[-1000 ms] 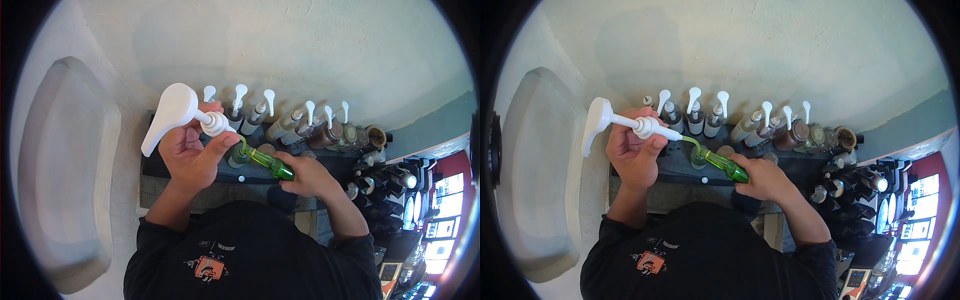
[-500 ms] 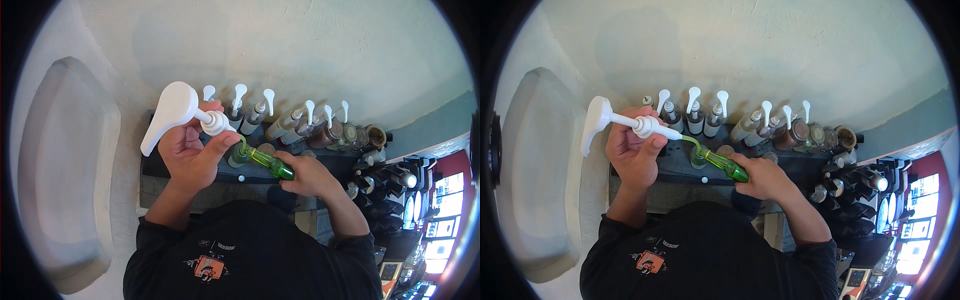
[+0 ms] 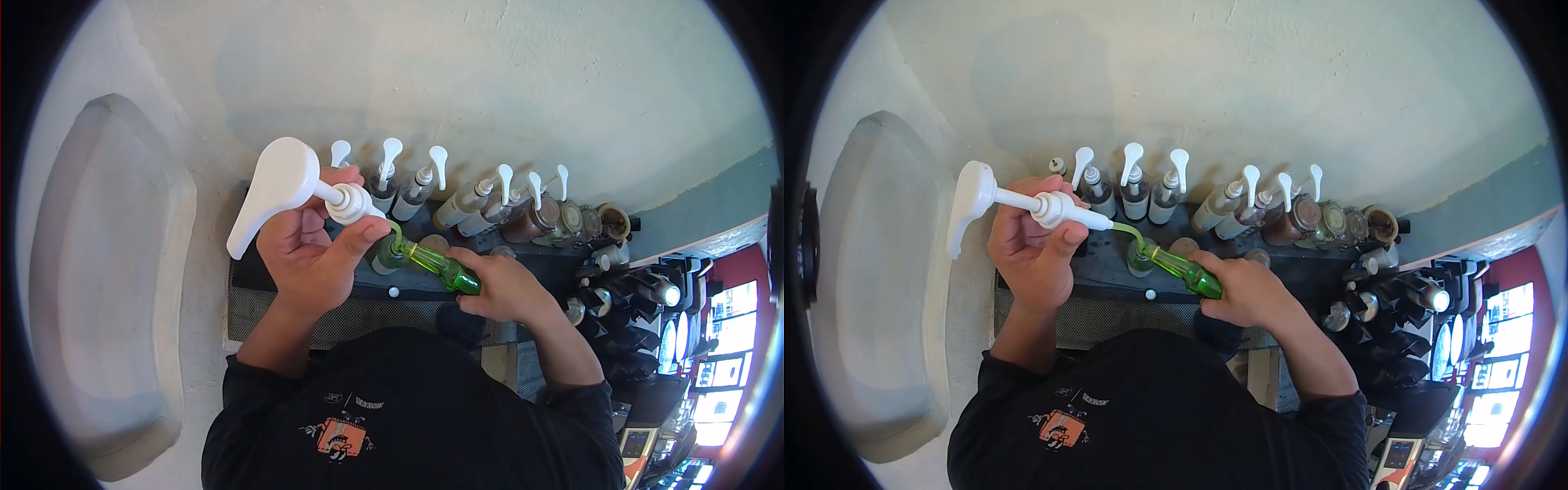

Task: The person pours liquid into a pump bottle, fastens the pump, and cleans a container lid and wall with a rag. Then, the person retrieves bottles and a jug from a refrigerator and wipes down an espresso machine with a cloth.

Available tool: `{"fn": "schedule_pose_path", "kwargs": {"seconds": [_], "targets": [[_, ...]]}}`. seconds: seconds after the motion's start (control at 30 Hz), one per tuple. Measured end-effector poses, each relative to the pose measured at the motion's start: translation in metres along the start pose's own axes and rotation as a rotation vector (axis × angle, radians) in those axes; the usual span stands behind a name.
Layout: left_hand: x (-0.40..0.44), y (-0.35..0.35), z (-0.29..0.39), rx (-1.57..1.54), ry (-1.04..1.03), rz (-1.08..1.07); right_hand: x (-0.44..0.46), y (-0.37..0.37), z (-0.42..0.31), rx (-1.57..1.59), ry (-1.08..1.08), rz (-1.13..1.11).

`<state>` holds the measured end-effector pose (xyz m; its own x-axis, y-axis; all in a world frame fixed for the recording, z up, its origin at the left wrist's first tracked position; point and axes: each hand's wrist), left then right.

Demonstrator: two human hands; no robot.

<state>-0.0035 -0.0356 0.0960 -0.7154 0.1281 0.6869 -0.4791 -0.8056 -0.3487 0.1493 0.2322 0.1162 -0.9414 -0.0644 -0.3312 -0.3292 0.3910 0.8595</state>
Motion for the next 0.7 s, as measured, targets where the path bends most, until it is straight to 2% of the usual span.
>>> {"fn": "schedule_pose_path", "kwargs": {"seconds": [0.7], "targets": [[0.0022, -0.0003, 0.0083, 0.000, 0.011, 0.000, -0.0012, 0.0039, -0.0031, -0.006, -0.009, -0.018]]}}
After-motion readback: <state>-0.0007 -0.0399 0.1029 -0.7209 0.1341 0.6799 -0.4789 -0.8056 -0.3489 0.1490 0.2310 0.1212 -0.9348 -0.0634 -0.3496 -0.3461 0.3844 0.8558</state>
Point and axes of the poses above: each hand's wrist, its own x-axis towards the middle knuckle, its own y-axis out of the back of the hand, z = x × y, and after that the axes turned 2 degrees about -x, right-handed
